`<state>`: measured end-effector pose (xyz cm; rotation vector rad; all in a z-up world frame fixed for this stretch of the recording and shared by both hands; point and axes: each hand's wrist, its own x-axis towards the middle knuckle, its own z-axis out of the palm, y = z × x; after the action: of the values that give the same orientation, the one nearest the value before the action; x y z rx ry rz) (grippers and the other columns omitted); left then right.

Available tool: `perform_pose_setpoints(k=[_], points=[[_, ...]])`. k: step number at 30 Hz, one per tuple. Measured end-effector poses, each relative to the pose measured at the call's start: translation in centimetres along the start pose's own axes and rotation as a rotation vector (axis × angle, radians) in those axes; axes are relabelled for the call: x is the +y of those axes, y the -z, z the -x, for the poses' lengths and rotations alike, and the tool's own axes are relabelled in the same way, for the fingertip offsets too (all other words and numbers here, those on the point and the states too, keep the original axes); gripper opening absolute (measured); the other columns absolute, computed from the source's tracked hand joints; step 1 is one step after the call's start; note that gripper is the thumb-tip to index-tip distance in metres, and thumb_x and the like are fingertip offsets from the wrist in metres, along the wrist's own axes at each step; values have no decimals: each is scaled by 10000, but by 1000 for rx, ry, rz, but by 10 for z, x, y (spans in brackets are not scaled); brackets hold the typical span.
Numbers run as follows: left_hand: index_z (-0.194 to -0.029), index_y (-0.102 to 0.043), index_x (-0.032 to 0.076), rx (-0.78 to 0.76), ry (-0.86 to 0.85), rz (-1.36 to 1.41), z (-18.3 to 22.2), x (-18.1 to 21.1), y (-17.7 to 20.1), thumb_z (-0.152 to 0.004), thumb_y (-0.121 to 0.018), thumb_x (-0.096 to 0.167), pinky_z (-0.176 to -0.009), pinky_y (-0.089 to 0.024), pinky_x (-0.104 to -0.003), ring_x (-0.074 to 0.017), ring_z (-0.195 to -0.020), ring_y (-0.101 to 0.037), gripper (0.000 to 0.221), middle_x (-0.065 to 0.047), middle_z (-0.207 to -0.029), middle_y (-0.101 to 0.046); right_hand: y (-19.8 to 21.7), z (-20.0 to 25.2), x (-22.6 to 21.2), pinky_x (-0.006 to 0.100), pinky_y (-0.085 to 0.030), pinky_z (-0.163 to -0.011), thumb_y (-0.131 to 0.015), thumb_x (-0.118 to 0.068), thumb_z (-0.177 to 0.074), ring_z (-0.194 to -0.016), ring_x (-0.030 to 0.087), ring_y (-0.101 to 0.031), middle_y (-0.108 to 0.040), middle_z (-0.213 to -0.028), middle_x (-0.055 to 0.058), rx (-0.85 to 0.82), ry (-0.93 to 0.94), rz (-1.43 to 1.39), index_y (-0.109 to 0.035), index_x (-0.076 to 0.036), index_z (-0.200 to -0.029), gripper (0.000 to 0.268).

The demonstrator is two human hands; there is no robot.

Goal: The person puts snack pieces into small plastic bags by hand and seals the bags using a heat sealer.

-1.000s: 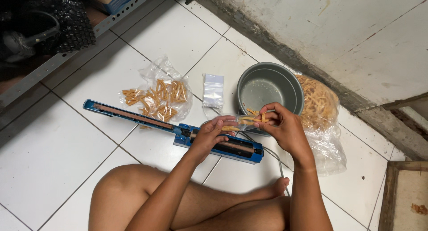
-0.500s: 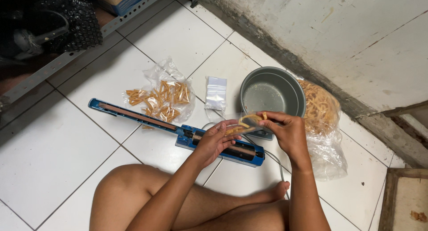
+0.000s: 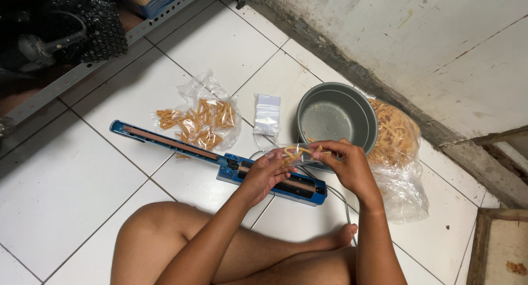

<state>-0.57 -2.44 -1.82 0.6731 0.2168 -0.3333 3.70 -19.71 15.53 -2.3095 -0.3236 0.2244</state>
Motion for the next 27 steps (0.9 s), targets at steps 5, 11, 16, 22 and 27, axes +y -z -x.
perform_pose_setpoints(k=[5, 11, 16, 22, 27], points=[[-1278, -641, 48, 39, -16, -13, 2, 1, -3, -1008, -654, 207, -864, -603, -293, -228, -962, -728, 314, -147, -1186, -725, -6, 0, 14, 359, -442, -806, -853, -194, -823, -781, 194, -496, -617, -742, 106, 38, 4, -39, -847, -181, -1070, 248], [-1234, -650, 14, 50, -27, -17, 3, 3, -6, -968, -709, 119, -824, -608, -266, -196, -894, -717, 292, -153, -1104, -732, -21, -8, 34, 284, -468, -752, -913, -211, -771, -691, 135, -528, -592, -677, 29, 203, 85, -11, -853, -245, -973, 213], [-1283, -605, 21, 51, -12, -3, 6, 8, -9, -970, -712, 131, -811, -604, -263, -198, -889, -707, 349, -148, -1076, -719, -23, -6, 18, 335, -473, -732, -862, -150, -811, -670, 167, -505, -579, -663, 75, 138, 109, -1, -860, -225, -995, 198], [-1413, -505, 75, 94, 35, 21, 8, 13, -12, -1059, -491, 467, -777, -610, -336, -297, -979, -730, 528, -214, -1171, -690, -7, 1, -9, 424, -481, -774, -666, -134, -988, -868, 278, -605, -711, -888, 203, -63, 9, -13, -792, -234, -1244, 302], [-1367, -515, 103, 31, 27, -14, 12, 16, -15, -1060, -350, 552, -857, -605, -381, -343, -1104, -708, 568, -206, -1330, -671, -9, -3, 7, 423, -518, -783, -758, -19, -871, -881, 325, -711, -823, -1028, 151, -82, 159, -109, -837, -141, -1052, 233]])
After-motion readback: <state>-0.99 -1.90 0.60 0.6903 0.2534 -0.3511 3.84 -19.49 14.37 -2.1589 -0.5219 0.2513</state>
